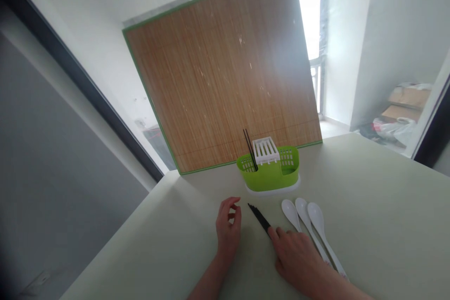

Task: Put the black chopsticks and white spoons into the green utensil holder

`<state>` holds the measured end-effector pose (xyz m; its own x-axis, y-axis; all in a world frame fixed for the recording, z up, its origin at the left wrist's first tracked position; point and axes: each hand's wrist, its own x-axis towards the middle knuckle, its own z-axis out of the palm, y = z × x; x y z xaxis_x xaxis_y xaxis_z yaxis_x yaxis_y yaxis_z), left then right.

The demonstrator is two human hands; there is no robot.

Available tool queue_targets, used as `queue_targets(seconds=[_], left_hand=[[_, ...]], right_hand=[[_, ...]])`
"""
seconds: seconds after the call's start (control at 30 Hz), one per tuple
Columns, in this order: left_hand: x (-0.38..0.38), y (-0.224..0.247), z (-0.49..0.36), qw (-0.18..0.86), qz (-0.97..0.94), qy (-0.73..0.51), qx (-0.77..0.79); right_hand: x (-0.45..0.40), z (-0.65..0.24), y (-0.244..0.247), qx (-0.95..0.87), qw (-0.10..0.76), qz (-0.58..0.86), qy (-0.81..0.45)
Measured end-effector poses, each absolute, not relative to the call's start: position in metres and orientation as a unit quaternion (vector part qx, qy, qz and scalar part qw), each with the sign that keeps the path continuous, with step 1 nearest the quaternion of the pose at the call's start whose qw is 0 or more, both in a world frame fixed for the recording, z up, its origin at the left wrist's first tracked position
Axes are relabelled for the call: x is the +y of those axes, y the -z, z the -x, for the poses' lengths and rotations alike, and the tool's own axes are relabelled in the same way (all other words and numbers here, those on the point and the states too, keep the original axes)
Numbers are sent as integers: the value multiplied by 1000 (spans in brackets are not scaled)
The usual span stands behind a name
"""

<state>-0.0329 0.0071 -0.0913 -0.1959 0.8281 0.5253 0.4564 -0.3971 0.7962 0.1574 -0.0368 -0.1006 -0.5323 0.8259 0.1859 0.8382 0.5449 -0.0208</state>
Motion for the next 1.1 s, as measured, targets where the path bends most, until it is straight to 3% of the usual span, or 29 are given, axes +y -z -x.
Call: queue_targets(seconds=[0.3, 0.6, 0.8, 1.1], left_hand=[[3, 95, 23, 195, -647, -527, 515], [6, 101, 25, 215, -652, -503, 526], [8, 102, 25, 227, -652, -491, 531], [6, 100, 24, 260, -640, -485, 537]], right_hand=[[-40, -153, 92, -867, 48, 487, 94], [-36, -152, 95, -863, 30, 501, 64], [-30, -157, 102, -864, 44, 500, 48], [-15, -168, 87, -832, 120, 535, -81]])
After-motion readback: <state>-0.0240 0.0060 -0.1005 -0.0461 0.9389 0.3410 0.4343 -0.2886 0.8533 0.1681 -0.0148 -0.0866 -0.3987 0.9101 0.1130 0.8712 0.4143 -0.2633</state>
